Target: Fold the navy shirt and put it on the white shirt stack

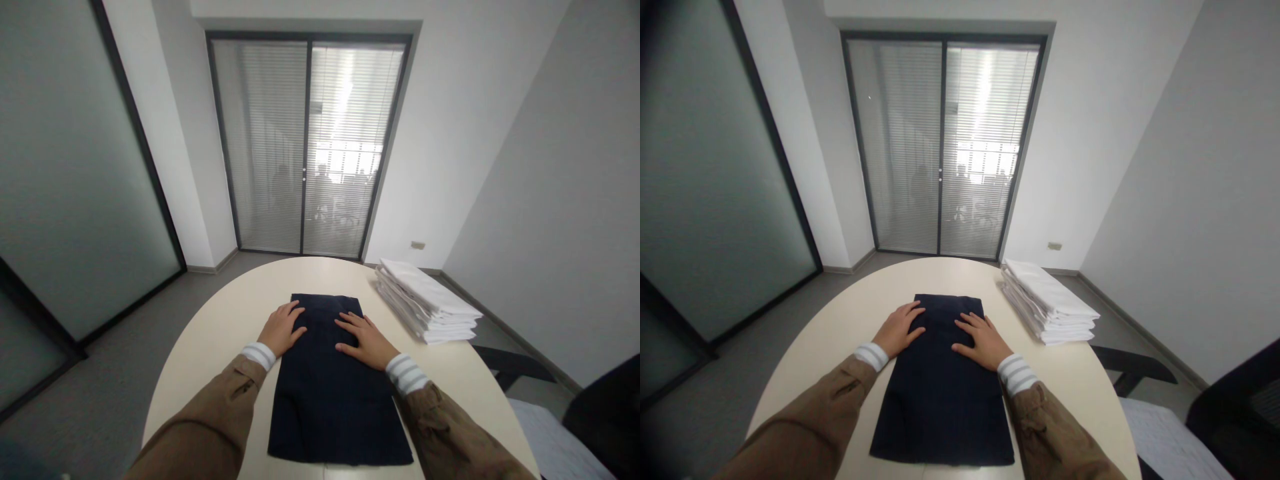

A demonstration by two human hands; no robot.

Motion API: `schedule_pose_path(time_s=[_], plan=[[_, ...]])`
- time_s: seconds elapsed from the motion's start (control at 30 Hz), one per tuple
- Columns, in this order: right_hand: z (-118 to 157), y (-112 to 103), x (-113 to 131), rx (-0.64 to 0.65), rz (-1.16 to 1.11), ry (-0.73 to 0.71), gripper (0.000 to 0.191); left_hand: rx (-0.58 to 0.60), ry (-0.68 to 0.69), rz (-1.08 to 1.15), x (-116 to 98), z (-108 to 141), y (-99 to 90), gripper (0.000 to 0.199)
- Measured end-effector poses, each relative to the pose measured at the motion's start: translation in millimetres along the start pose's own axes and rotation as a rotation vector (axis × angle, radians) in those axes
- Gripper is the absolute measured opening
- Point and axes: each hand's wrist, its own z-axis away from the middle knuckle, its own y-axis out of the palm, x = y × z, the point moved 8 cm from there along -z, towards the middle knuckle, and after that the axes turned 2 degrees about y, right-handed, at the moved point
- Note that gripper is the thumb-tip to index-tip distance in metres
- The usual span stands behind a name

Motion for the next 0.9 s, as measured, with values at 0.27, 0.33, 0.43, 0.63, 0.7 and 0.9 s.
schedule_pose_path(time_s=[0.27,0.33,0.43,0.63,0.7,0.9], plan=[[2.4,-36.2,16.7,-0.271,-0.007,-0.075,0.04,0.038,0.092,0.08,-16.9,8.0,-3.6,0.034],[9.1,-40.4,24.2,-0.235,-0.075,-0.112,0.032,0.042,0.091,0.088,-14.1,8.3,1.2,0.035],[17.2,-28.2,31.9,-0.033,-0.149,-0.167,0.033,0.057,0.051,0.084,-8.1,7.0,8.4,0.037],[17.0,-8.6,15.6,0.043,-0.125,-0.093,0.041,0.032,0.083,0.142,-18.7,9.8,-4.0,0.037],[13.9,-5.7,9.7,0.039,-0.115,-0.061,0.042,0.048,0.181,0.165,-33.2,13.0,-13.0,0.029],[10.5,-18.2,6.9,-0.061,-0.046,-0.048,0.038,0.222,0.336,0.256,-62.4,27.1,-18.5,0.038]])
